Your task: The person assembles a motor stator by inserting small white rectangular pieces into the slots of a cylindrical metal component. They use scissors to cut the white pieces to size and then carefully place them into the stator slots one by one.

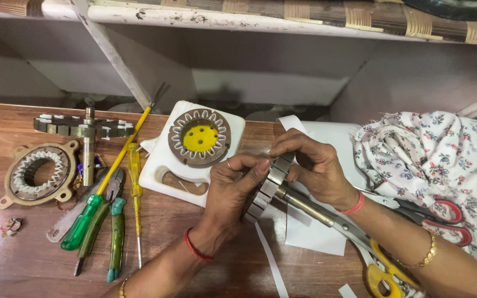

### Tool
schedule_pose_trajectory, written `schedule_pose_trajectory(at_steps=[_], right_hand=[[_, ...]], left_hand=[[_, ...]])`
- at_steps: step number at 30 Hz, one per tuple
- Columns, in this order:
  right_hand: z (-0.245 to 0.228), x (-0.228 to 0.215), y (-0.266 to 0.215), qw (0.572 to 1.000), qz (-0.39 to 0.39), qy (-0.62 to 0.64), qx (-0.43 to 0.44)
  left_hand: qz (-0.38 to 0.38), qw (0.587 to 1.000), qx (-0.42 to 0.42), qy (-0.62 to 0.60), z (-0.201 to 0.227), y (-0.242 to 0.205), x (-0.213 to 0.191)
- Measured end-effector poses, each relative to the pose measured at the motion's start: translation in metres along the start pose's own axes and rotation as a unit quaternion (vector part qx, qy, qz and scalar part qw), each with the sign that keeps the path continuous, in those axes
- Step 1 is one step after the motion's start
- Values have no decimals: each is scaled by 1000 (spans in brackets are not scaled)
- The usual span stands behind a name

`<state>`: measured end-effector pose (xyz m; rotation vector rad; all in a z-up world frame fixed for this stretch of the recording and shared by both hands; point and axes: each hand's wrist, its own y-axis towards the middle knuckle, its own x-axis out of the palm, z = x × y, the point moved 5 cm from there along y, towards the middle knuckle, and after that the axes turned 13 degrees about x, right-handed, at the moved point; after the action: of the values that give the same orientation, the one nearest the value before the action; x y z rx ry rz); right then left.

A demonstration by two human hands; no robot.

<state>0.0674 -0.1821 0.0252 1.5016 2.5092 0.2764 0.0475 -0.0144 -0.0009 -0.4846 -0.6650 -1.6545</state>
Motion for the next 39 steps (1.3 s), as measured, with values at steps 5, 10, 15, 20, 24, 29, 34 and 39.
schedule_pose_trajectory(at_steps=[5, 10, 15, 20, 24, 29, 34, 39], right_hand=[[-3, 0, 1, 1000, -15, 12, -5], [-3, -3, 5, 998, -52, 43, 6], [4, -5, 5, 997, -45, 50, 23], [-1, -3, 5, 996, -68, 55, 12], [-6, -3, 5, 998, -50, 13, 38], [-7, 3, 4, 999, -28, 4, 25], [-6, 1, 1, 999, -17, 17, 27], [-2, -1, 0, 999, -10, 10, 34]], left_hand=[[-11, 1000, 3, -17, 2, 1, 2], [-5, 1000, -7, -24, 3, 0, 0], [-15, 999, 34, -28, 7, 0, 0], [-63, 986, 152, 25, 19, -5, 9], [-36, 995, 95, -12, 9, -2, 3], [-29, 997, 61, -49, 9, 1, 0], [-75, 972, 185, 127, 21, -6, 8], [-96, 980, 166, 44, 18, -1, 8]])
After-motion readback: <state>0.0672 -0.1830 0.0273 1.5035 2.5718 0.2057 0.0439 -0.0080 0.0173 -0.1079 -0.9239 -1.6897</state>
